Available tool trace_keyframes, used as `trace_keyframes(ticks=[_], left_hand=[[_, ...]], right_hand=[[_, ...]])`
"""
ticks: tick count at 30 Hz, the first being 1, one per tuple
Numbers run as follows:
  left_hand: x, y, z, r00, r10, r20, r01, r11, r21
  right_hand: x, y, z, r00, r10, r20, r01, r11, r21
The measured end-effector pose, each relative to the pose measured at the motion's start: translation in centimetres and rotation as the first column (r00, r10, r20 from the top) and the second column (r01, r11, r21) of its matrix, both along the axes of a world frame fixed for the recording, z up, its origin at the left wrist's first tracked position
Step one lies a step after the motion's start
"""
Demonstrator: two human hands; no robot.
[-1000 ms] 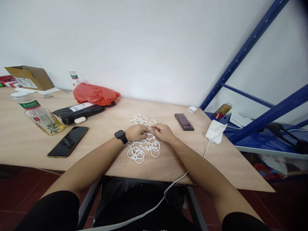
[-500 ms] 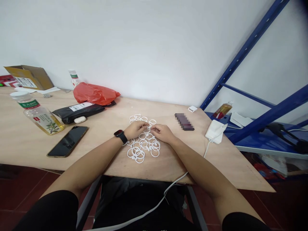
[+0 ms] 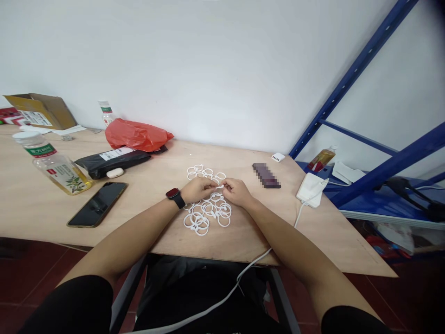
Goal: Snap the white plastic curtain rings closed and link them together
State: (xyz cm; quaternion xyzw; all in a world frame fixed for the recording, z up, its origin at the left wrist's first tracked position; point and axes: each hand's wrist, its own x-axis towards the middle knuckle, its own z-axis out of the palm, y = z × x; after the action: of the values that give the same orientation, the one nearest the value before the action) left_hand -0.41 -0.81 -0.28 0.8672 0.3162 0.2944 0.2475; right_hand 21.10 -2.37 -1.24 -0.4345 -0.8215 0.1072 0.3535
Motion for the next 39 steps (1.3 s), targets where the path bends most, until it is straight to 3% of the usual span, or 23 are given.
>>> trace_keyframes(ticks=[7,12,16,22,25,31,36,39], left_hand=[[0.4,-0.2,-0.1,0.999,-0.021,-0.025,0.022,0.999,0.044],[0.2,0.0,-0.2,0.998,0.031,-0.047,-0.027,0.996,0.089],[-0.3,0.4,-0.1,0.994,0.076,-0.078,-0.067,0.991,0.114],[-0.9,0.7,0.0,0.971,0.008,-0.241,0.027,0.99,0.138],[-0.9,0.8,-0.3,0.963,-0.008,-0.268,0.043,0.991,0.126],[-0.8,1.1,-0.5,0.966,0.042,-0.256,0.006,0.983,0.181],[-0.8,0.8,0.2,0.981,0.148,-0.127,-0.12,0.971,0.206],[-0.7,0.4,0.5,0.989,0.133,-0.058,-0.119,0.97,0.212]], right_hand=[[0.0,-0.2,0.3,0.998,-0.056,0.021,0.055,0.998,0.041],[0.2,0.0,0.3,1.0,-0.007,-0.001,0.007,0.998,0.067],[0.3,0.0,0.4,0.998,-0.068,-0.001,0.068,0.994,0.081],[0.4,0.5,0.2,0.981,-0.17,-0.098,0.177,0.982,0.068],[0.6,0.9,-0.1,0.98,-0.188,-0.069,0.194,0.978,0.08],[0.7,1.1,-0.2,0.986,-0.165,0.025,0.164,0.986,0.042],[0.1,0.4,0.3,1.0,-0.017,-0.025,0.017,1.0,0.002],[-0.4,0.0,0.5,0.999,0.04,-0.029,-0.04,0.999,-0.002]])
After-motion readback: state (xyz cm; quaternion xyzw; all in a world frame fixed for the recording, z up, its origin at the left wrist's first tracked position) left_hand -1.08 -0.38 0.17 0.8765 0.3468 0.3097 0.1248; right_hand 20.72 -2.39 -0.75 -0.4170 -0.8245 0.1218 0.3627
